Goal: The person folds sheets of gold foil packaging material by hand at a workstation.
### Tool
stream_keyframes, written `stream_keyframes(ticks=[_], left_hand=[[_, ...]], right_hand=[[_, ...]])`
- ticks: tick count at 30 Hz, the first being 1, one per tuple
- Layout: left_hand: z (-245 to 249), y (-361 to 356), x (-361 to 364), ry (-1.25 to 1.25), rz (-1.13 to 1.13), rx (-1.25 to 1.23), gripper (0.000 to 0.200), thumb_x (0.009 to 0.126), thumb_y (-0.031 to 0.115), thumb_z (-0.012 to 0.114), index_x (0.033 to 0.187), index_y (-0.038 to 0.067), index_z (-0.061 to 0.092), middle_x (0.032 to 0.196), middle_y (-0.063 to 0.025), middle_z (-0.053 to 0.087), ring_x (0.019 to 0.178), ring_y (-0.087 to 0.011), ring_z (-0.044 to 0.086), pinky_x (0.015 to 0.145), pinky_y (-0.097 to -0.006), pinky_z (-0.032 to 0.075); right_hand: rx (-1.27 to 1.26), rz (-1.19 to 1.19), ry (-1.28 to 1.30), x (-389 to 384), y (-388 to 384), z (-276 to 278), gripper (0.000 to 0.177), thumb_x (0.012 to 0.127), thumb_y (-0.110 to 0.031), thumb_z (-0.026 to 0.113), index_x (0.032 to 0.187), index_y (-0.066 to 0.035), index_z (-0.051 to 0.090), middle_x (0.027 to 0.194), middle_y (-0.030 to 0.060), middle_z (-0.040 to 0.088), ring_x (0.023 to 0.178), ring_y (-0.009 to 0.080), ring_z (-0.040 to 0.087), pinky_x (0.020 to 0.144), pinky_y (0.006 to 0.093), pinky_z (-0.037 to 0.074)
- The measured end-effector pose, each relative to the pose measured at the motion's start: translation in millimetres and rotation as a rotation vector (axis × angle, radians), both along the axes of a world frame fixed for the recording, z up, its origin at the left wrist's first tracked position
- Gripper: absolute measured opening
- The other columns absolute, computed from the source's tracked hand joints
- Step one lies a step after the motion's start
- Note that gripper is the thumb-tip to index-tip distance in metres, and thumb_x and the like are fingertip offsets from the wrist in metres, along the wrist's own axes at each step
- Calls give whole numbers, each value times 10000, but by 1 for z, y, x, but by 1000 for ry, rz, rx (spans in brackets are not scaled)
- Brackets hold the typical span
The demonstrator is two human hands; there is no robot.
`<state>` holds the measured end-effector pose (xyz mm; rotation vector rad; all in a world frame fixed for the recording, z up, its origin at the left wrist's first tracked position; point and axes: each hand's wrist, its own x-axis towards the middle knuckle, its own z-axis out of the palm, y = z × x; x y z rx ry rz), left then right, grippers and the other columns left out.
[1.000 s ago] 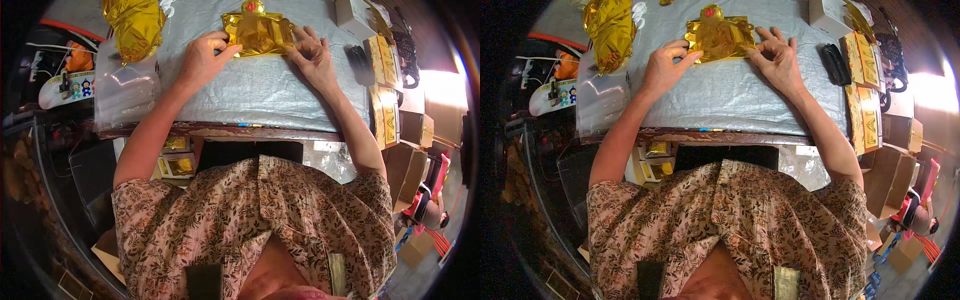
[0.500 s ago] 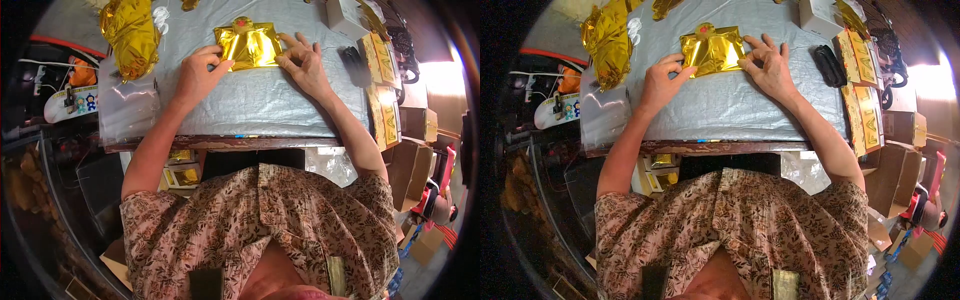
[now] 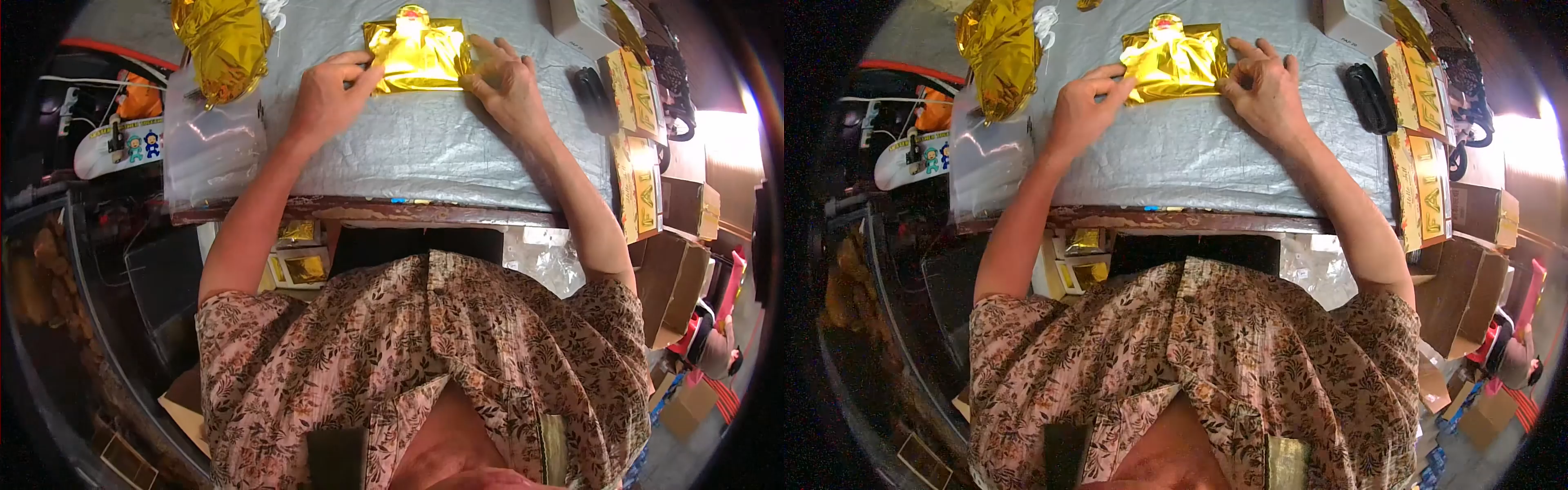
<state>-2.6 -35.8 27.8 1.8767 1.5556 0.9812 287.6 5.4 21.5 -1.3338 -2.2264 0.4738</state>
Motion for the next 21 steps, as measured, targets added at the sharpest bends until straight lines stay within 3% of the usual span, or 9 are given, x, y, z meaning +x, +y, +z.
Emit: stream_keyframes(ticks=[3,6,10,13,15,21], left_hand=[[-6,0,2,-57,-11,106,320,860,251,803,753,-31,697,1166,-189,734,960,-339,723,819,-381,553],[-12,-3,4,31,-34,281,327,843,235,822,728,-5,632,1195,-189,716,985,-339,713,841,-394,549],[-19,-3,2,52,-33,338,333,811,208,846,738,24,578,1221,-186,694,1050,-350,690,882,-410,538],[-21,-3,2,82,-14,320,311,780,193,862,837,40,598,1285,-194,649,1156,-361,643,939,-419,521],[-21,-2,3,112,19,337,388,763,198,873,994,48,599,1344,-190,594,1234,-361,593,993,-420,501],[-17,-3,5,8,63,221,579,760,181,869,1217,28,548,1387,-178,549,1276,-367,553,1062,-426,465]], right_hand=[[17,9,-8,1,0,-1,209,926,-215,714,943,-7,718,1515,105,552,1483,427,368,1186,574,192],[20,13,-15,1,1,-3,216,926,-223,716,952,-8,716,1517,90,552,1486,423,366,1190,569,192],[41,32,-7,3,2,-5,217,923,-233,721,932,-17,717,1516,94,554,1489,420,362,1192,585,190],[14,23,-35,2,0,2,213,920,-230,723,902,-18,711,1517,106,551,1495,421,353,1195,604,175],[15,28,-17,2,0,1,210,918,-224,722,890,-17,708,1520,111,548,1496,420,353,1197,610,167],[-7,9,-6,1,-1,2,208,908,-209,726,875,-6,698,1526,106,543,1491,418,365,1200,619,162]])
